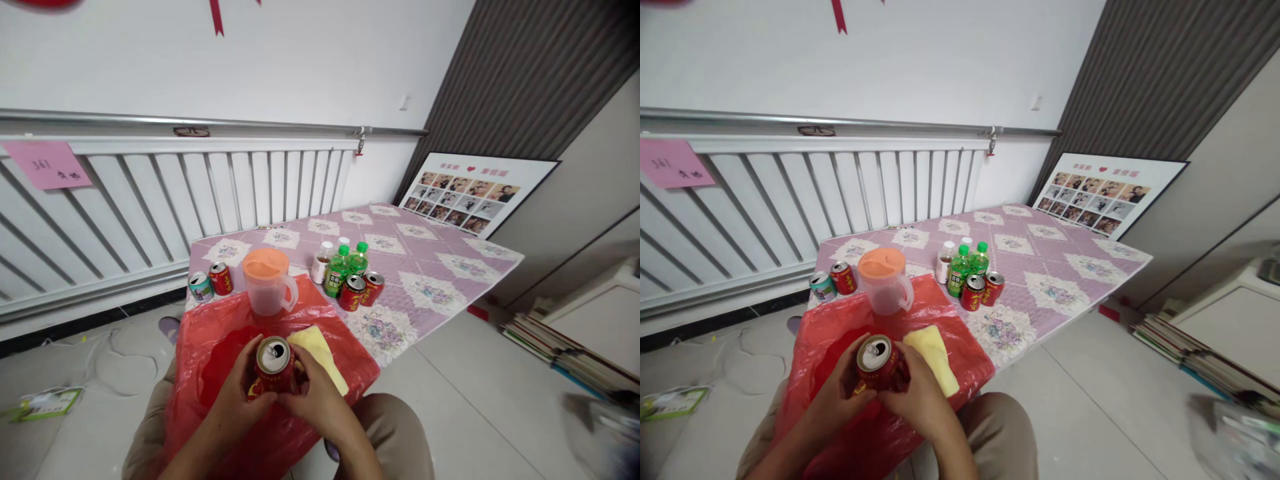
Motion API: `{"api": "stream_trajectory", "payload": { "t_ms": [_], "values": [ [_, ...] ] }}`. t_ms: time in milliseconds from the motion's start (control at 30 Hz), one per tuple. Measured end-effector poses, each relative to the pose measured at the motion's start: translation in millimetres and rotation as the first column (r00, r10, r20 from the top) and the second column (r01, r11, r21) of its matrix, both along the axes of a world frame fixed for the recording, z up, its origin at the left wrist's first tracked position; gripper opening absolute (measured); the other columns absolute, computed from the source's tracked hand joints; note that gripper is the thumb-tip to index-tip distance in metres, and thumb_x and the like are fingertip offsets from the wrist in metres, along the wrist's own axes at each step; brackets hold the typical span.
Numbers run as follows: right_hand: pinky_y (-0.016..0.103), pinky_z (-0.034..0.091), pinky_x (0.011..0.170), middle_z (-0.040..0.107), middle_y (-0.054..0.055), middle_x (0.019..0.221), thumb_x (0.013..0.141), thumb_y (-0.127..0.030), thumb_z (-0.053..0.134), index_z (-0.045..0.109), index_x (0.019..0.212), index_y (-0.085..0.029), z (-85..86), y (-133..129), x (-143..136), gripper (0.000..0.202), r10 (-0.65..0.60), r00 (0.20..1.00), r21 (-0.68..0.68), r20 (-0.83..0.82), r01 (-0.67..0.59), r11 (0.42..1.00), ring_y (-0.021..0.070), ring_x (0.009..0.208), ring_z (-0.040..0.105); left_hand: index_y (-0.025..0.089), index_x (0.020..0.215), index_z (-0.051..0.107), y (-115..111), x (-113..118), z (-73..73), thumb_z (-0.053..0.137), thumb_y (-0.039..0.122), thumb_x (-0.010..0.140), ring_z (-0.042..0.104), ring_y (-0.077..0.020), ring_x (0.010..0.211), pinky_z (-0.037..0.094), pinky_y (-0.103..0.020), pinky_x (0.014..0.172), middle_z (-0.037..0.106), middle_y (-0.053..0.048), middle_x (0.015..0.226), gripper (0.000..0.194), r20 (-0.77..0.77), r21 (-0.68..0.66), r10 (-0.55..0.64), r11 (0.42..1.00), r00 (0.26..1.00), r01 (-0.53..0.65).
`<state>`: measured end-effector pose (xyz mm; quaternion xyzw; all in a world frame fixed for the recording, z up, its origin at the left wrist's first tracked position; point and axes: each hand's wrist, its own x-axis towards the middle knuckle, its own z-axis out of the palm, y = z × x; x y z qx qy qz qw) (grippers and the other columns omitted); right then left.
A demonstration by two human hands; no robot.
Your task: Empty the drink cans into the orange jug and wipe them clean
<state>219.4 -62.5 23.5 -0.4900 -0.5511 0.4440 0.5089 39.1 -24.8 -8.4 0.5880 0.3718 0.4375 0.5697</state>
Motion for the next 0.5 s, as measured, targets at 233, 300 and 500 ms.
{"api": "stream_trajectory", "payload": {
  "t_ms": [233, 300, 500],
  "values": [
    [0.044, 0.056, 0.092, 0.069, 0.012, 0.124, 0.068, -0.027, 0.076, 0.051, 0.138, -0.018, -10.4, 8, 57, 0.075, -0.298, 0.949, -0.056, 0.099, 0.304, 0.951, 0.0275, 0.105, 0.069, 0.025, 0.128, 0.059, 1, 0, 4.8, 0.077, 0.038, 0.072, 0.062, -0.0310, 0.122, 0.055, -0.044, 0.098, 0.062, -0.014, 0.136, 0.060, -0.113, -0.063, 0.109, 0.991, 0.988, -0.116],
    [0.046, 0.057, 0.089, 0.071, 0.013, 0.119, 0.068, -0.035, 0.076, 0.047, 0.141, -0.016, -18.6, 14, 82, 0.080, -0.406, 0.905, -0.040, 0.126, 0.413, 0.910, 0.0279, 0.099, 0.071, 0.024, 0.125, 0.062, 1, -2, 7.9, 0.077, 0.043, 0.071, 0.067, -0.0298, 0.110, 0.058, -0.043, 0.091, 0.068, -0.013, 0.123, 0.059, -0.132, -0.112, 0.110, 0.986, 0.985, -0.126],
    [0.047, 0.054, 0.092, 0.067, 0.016, 0.124, 0.069, -0.045, 0.073, 0.056, 0.127, -0.016, -56.3, 35, 151, 0.066, -0.680, 0.711, 0.106, 0.177, 0.673, 0.732, 0.0304, 0.108, 0.066, 0.024, 0.115, 0.067, 2, 2, 11.4, 0.080, 0.047, 0.067, 0.070, -0.0269, 0.099, 0.059, -0.038, 0.083, 0.073, -0.011, 0.108, 0.056, -0.151, -0.150, 0.111, 0.980, 0.982, -0.134]
  ]
}}
